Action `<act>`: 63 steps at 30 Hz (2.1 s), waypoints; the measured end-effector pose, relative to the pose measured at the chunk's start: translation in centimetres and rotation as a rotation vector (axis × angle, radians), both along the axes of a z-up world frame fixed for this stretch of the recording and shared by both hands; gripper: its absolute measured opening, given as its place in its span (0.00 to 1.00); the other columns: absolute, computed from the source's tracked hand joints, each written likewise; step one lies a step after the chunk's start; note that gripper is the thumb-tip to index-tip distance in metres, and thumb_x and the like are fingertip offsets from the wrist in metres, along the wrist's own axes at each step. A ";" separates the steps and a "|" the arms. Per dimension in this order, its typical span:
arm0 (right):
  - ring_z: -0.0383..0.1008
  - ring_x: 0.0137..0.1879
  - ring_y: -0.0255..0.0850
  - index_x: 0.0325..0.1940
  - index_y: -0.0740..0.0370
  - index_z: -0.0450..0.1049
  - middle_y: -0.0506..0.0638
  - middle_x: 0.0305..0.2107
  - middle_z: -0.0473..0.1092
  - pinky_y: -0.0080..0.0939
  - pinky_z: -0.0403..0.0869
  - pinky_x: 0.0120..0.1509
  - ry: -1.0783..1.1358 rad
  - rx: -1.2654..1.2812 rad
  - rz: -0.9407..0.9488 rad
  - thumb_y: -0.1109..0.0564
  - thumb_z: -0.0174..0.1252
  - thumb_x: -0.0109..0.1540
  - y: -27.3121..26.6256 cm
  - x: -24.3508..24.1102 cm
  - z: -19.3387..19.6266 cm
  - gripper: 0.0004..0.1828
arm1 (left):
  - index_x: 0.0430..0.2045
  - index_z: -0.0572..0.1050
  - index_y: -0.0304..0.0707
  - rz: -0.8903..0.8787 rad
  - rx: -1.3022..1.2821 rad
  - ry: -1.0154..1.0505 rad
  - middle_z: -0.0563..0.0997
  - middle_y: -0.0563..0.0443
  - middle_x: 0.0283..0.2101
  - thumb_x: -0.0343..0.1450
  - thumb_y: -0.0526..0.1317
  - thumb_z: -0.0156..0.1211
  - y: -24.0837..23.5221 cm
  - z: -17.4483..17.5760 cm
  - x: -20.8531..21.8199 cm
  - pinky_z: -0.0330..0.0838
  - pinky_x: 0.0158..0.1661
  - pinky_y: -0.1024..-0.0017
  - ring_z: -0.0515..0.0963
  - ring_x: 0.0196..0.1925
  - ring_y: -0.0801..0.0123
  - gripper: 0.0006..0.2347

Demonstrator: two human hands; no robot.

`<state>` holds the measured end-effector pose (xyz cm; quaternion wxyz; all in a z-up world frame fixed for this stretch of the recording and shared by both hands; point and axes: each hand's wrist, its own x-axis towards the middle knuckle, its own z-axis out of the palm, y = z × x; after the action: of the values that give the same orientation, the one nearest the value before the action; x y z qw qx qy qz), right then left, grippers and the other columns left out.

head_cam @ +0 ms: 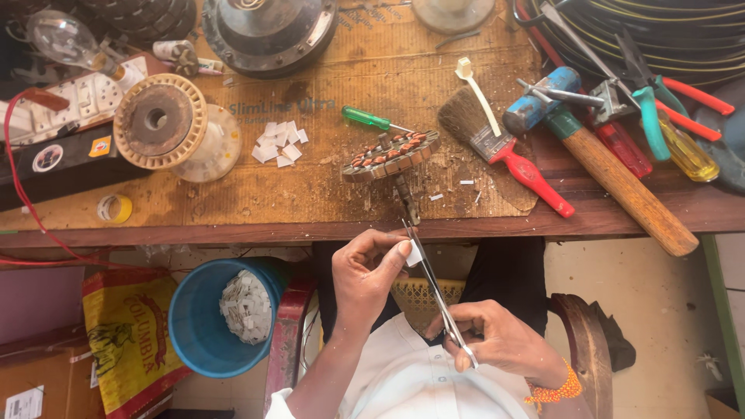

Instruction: The person cuts small white paper pieces with scissors and inserts them into slots on a circular motor stator. They use a screwdriver to press the pieces into place and repeat the process across multiple slots.

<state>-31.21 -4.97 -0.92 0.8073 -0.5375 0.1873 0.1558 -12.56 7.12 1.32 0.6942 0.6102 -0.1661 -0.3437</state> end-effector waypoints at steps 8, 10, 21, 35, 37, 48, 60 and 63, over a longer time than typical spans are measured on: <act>0.65 0.29 0.29 0.44 0.71 0.81 0.42 0.20 0.66 0.32 0.65 0.34 -0.002 -0.061 -0.007 0.49 0.77 0.43 -0.2 -0.1 0.5 0.32 | 0.34 0.81 0.24 -0.003 0.002 -0.014 0.86 0.40 0.45 0.71 0.33 0.65 0.0 0.0 0.1 0.84 0.35 0.76 0.85 0.35 0.73 0.06; 0.65 0.29 0.29 0.45 0.71 0.81 0.41 0.20 0.66 0.32 0.65 0.34 -0.011 -0.063 -0.010 0.49 0.77 0.43 -0.2 -0.1 0.7 0.32 | 0.35 0.81 0.24 -0.008 -0.002 -0.021 0.86 0.40 0.45 0.71 0.33 0.65 -0.1 0.1 0.2 0.82 0.35 0.77 0.85 0.34 0.73 0.06; 0.63 0.27 0.29 0.44 0.70 0.82 0.42 0.19 0.66 0.32 0.62 0.30 0.073 -0.108 -0.019 0.58 0.72 0.42 -0.3 0.1 1.1 0.27 | 0.35 0.81 0.27 -0.014 0.057 -0.055 0.87 0.45 0.39 0.71 0.35 0.65 0.1 0.6 0.2 0.82 0.34 0.78 0.85 0.34 0.75 0.06; 0.71 0.26 0.28 0.38 0.71 0.80 0.47 0.18 0.75 0.32 0.68 0.33 0.112 -0.142 -0.005 0.62 0.67 0.49 -0.5 -0.5 0.0 0.15 | 0.32 0.81 0.28 -0.009 0.083 -0.001 0.86 0.48 0.32 0.70 0.34 0.65 0.0 -0.5 0.6 0.82 0.34 0.78 0.85 0.32 0.76 0.05; 0.70 0.26 0.28 0.38 0.71 0.79 0.47 0.18 0.75 0.32 0.67 0.32 0.112 -0.142 0.000 0.62 0.68 0.49 -0.4 -0.6 -0.3 0.15 | 0.32 0.81 0.28 -0.005 0.085 0.012 0.86 0.47 0.31 0.70 0.34 0.65 -0.1 -0.7 0.5 0.83 0.35 0.77 0.85 0.32 0.75 0.05; 0.69 0.24 0.31 0.33 0.73 0.81 0.50 0.15 0.73 0.33 0.65 0.29 0.138 -0.260 0.020 0.60 0.69 0.49 -0.2 -2.1 -2.6 0.13 | 0.32 0.81 0.28 0.008 0.055 0.120 0.85 0.47 0.30 0.70 0.34 0.65 0.0 -1.2 0.4 0.83 0.32 0.75 0.84 0.31 0.75 0.06; 0.75 0.46 0.36 0.62 0.69 0.66 0.56 0.51 0.75 0.35 0.77 0.49 -0.330 -0.221 -0.607 0.52 0.70 0.58 0.6 -0.4 1.5 0.34 | 0.53 0.77 0.37 -0.224 0.032 -0.027 0.78 0.56 0.38 0.72 0.31 0.58 1.6 1.2 -2.0 0.78 0.31 0.80 0.78 0.33 0.79 0.14; 0.78 0.47 0.37 0.57 0.69 0.71 0.54 0.46 0.77 0.36 0.77 0.54 -0.271 -0.266 -0.613 0.56 0.70 0.56 0.9 0.7 1.4 0.28 | 0.55 0.69 0.41 -0.286 0.120 -0.120 0.81 0.56 0.35 0.69 0.30 0.62 1.8 2.2 -2.2 0.79 0.31 0.81 0.81 0.32 0.80 0.19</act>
<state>-30.49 -4.07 0.53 0.7571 -0.5723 0.2496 -0.1921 -14.75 8.94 3.52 0.5894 0.6400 -0.2717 -0.4113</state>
